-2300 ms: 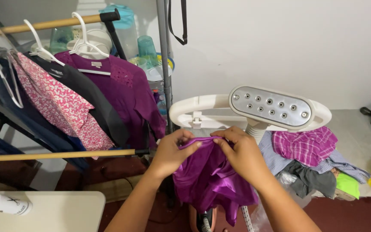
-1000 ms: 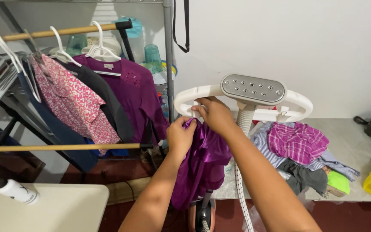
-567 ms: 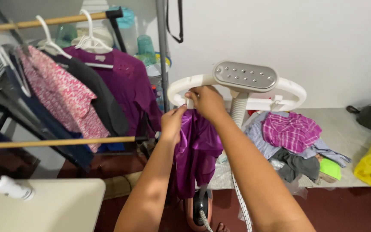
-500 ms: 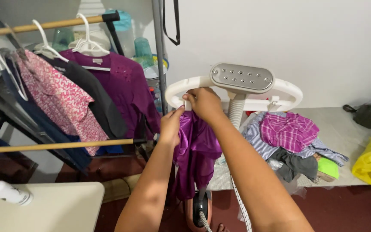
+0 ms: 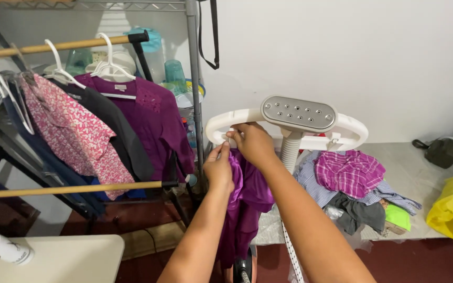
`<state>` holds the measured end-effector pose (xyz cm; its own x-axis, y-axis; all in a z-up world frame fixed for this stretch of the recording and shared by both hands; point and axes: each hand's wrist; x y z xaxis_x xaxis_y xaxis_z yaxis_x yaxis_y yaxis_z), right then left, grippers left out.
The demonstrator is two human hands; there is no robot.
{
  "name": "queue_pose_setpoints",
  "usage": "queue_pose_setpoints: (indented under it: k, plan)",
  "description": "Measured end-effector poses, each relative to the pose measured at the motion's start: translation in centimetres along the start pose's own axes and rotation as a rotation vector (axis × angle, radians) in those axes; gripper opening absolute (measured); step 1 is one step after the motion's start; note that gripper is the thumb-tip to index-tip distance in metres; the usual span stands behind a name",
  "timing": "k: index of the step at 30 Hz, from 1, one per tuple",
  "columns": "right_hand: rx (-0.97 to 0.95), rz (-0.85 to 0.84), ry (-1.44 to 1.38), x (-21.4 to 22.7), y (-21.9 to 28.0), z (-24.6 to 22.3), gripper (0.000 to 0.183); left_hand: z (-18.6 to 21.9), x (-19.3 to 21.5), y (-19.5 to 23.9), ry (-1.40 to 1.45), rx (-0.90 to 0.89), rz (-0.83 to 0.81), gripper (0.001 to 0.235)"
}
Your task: The person folds a black shirt on a work table and then uses a standing garment steamer to remove wrinkles from a purple garment.
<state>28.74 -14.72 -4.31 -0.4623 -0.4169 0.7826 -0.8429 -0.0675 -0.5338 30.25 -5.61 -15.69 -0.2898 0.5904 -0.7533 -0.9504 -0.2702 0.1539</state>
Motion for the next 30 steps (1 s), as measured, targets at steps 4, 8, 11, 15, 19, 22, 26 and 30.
queue_pose_setpoints:
  k: [4, 8, 11, 15, 19, 22, 26, 30]
  plan:
    - [-0.024, 0.001, 0.012, 0.6, 0.1, -0.3, 0.034, 0.0, -0.8, 1.4, -0.032, -0.160, -0.014, 0.029]
    - [-0.017, -0.002, 0.006, 0.9, 0.7, -0.1, 0.035, -0.6, -0.9, 1.8, 0.016, -0.215, -0.028, 0.024]
    - [0.006, 0.029, -0.006, 0.7, 0.9, 0.2, 0.035, -1.0, -0.6, 1.4, -0.004, -0.228, -0.039, 0.020]
    - [0.030, 0.060, -0.067, 0.9, 1.3, 0.2, 0.037, -0.7, -0.3, 1.1, -0.039, -0.270, -0.098, 0.018]
    - [0.005, 0.071, -0.103, 0.7, 1.6, -0.2, 0.037, 0.7, -0.1, 1.2, -0.345, -0.423, -0.084, 0.020]
    - [-0.017, 0.064, -0.079, 0.9, 2.0, -0.5, 0.039, 1.7, 0.0, 1.7, -0.447, -0.521, -0.026, 0.027]
    - [-0.007, 0.077, -0.137, 0.4, 2.8, 0.0, 0.042, 4.2, 0.3, 2.7, -0.605, -0.503, -0.155, 0.025]
    - [0.116, 0.230, -0.182, -0.1, 5.3, 0.0, 0.055, 5.1, 1.8, 3.6, -0.575, -0.436, -0.380, 0.023]
Point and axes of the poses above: each hand's wrist, its own y-axis away from the middle knuckle, its own x-axis out of the back of the hand, z = x × y, and after that the axes turned 12 degrees about y, right-handed
